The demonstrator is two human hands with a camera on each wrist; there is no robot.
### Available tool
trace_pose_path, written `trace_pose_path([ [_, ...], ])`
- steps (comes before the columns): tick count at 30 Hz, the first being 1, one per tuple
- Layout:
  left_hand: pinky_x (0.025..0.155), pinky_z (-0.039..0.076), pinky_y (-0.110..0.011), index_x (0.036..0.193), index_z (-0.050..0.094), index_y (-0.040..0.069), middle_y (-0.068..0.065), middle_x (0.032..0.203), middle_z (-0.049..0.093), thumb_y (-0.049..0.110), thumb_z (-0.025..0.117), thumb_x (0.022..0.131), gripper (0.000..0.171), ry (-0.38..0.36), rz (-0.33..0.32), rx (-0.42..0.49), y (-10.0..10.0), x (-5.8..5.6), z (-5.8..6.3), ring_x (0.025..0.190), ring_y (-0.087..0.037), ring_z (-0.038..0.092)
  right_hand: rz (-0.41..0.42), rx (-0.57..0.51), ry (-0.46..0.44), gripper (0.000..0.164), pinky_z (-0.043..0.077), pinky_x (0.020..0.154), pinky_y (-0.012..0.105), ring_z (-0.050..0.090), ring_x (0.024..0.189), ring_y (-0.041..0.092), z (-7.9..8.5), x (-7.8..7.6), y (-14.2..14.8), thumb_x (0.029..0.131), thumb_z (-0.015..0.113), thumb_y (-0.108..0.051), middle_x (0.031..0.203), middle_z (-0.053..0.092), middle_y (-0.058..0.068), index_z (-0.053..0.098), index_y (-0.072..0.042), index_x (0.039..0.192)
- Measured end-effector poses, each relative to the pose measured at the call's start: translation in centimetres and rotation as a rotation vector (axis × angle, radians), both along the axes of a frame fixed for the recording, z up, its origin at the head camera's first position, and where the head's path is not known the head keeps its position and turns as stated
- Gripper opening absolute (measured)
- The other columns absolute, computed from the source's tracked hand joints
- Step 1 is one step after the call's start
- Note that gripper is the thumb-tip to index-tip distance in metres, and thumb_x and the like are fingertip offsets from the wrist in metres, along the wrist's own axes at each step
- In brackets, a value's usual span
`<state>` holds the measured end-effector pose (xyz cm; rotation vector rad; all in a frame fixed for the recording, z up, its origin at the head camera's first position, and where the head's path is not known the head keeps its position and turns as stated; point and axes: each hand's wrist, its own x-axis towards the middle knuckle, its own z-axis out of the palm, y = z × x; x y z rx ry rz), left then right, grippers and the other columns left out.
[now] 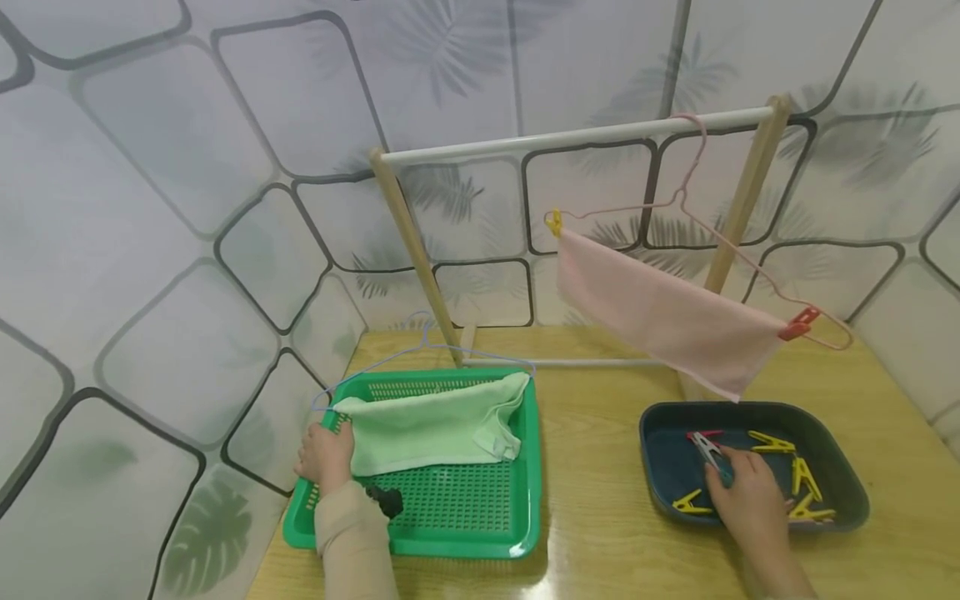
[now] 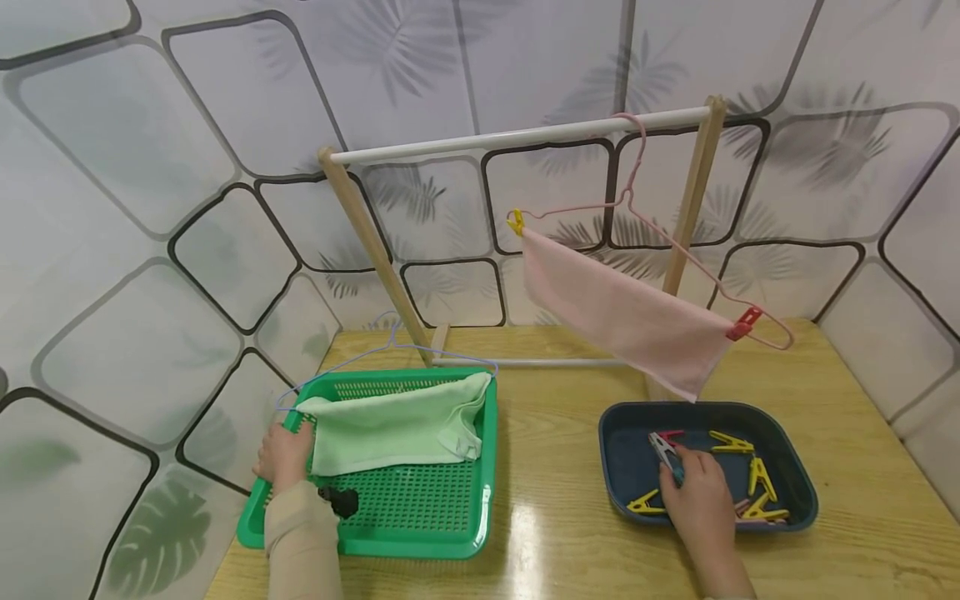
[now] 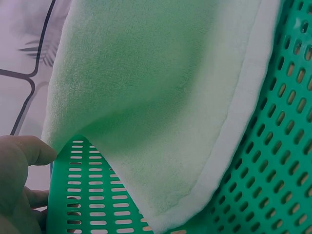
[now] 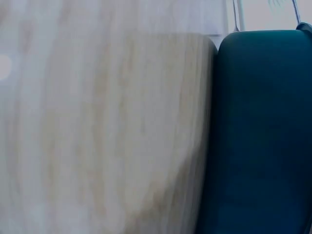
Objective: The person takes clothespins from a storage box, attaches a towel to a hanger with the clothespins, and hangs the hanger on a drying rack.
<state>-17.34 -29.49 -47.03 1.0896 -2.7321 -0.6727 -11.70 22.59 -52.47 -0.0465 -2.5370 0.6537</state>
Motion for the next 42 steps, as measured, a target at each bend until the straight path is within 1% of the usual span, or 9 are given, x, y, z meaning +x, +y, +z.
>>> trace_pose_path([
  [8,0.070,0.020,-0.051,0.106,0.035,-0.007,-0.025,0.097,0.038,0.036,0.038,0.079,0.051,-0.011,0.000,0.009,-0.1,-0.1,0.0,0.089,-0.039,0.033,0.006,0.008,0.148,0.041,0.033,0.059,0.044,0.042,0.072,0.034,-3.4,-0.8,1.2,0.064,0.063,-0.027,0.079,0.046,0.018,0.054,0.001,0.092],
  [12,0.070,0.021,-0.051,0.103,0.036,-0.007,-0.024,0.095,0.039,0.037,0.038,0.078,0.051,-0.005,0.007,0.017,-0.2,-0.2,0.0,0.088,-0.039,0.034,0.026,0.008,0.220,0.035,0.034,0.060,0.042,0.043,0.072,0.033,-2.6,-0.6,0.7,0.062,0.061,-0.020,0.078,0.047,0.018,0.055,0.003,0.088],
  [17,0.069,0.021,-0.051,0.102,0.038,-0.007,-0.025,0.095,0.039,0.038,0.038,0.078,0.051,0.009,0.019,0.029,-0.5,-0.3,0.0,0.088,-0.039,0.034,0.029,0.020,0.217,0.033,0.035,0.058,0.041,0.044,0.071,0.031,-1.3,-0.2,0.1,0.058,0.061,-0.013,0.078,0.048,0.017,0.055,0.004,0.086],
  [24,0.070,0.019,-0.053,0.108,0.034,-0.006,-0.026,0.101,0.035,0.037,0.034,0.080,0.052,0.025,0.013,0.059,-0.3,-0.3,0.3,0.091,-0.041,0.030,0.022,0.021,0.209,0.035,0.035,0.059,0.041,0.044,0.072,0.031,-1.3,-0.1,0.1,0.054,0.062,-0.011,0.078,0.048,0.016,0.055,0.003,0.085],
  [30,0.069,0.019,-0.054,0.111,0.034,-0.003,-0.026,0.104,0.034,0.039,0.037,0.079,0.053,0.088,0.026,0.069,-0.2,-0.7,0.2,0.091,-0.040,0.030,0.024,0.002,0.227,0.035,0.034,0.061,0.042,0.044,0.073,0.032,-1.9,-0.3,0.5,0.057,0.064,-0.015,0.079,0.048,0.017,0.056,0.002,0.086],
  [31,0.068,0.020,-0.053,0.112,0.034,-0.002,-0.026,0.104,0.034,0.041,0.038,0.078,0.054,0.100,0.015,0.062,-0.5,-0.9,-0.3,0.091,-0.040,0.030,0.027,-0.003,0.240,0.036,0.035,0.063,0.042,0.044,0.074,0.033,-2.4,-0.4,0.7,0.059,0.064,-0.019,0.080,0.048,0.017,0.056,0.000,0.088],
  [36,0.071,0.025,-0.051,0.111,0.036,-0.003,-0.024,0.105,0.035,0.036,0.039,0.079,0.051,0.162,-0.041,0.065,0.3,-1.1,0.7,0.092,-0.037,0.032,0.032,-0.005,0.266,0.038,0.034,0.064,0.042,0.044,0.075,0.033,-2.6,-0.5,0.7,0.065,0.060,-0.030,0.081,0.049,0.017,0.056,0.000,0.090],
  [38,0.075,0.025,-0.050,0.110,0.037,-0.004,-0.023,0.106,0.037,0.032,0.038,0.080,0.047,0.183,-0.069,0.073,1.3,-0.9,2.1,0.096,-0.037,0.032,0.037,-0.003,0.241,0.034,0.034,0.061,0.042,0.043,0.072,0.033,-1.6,-0.2,0.4,0.062,0.061,-0.019,0.079,0.048,0.017,0.055,0.003,0.086],
  [42,0.076,0.028,-0.047,0.111,0.037,-0.004,-0.021,0.109,0.037,0.030,0.038,0.081,0.046,0.225,-0.161,0.063,1.7,-1.5,2.6,0.098,-0.036,0.032,0.030,0.001,0.220,0.035,0.034,0.062,0.042,0.043,0.073,0.033,-1.4,-0.1,0.2,0.056,0.064,-0.012,0.079,0.048,0.017,0.055,0.003,0.085],
])
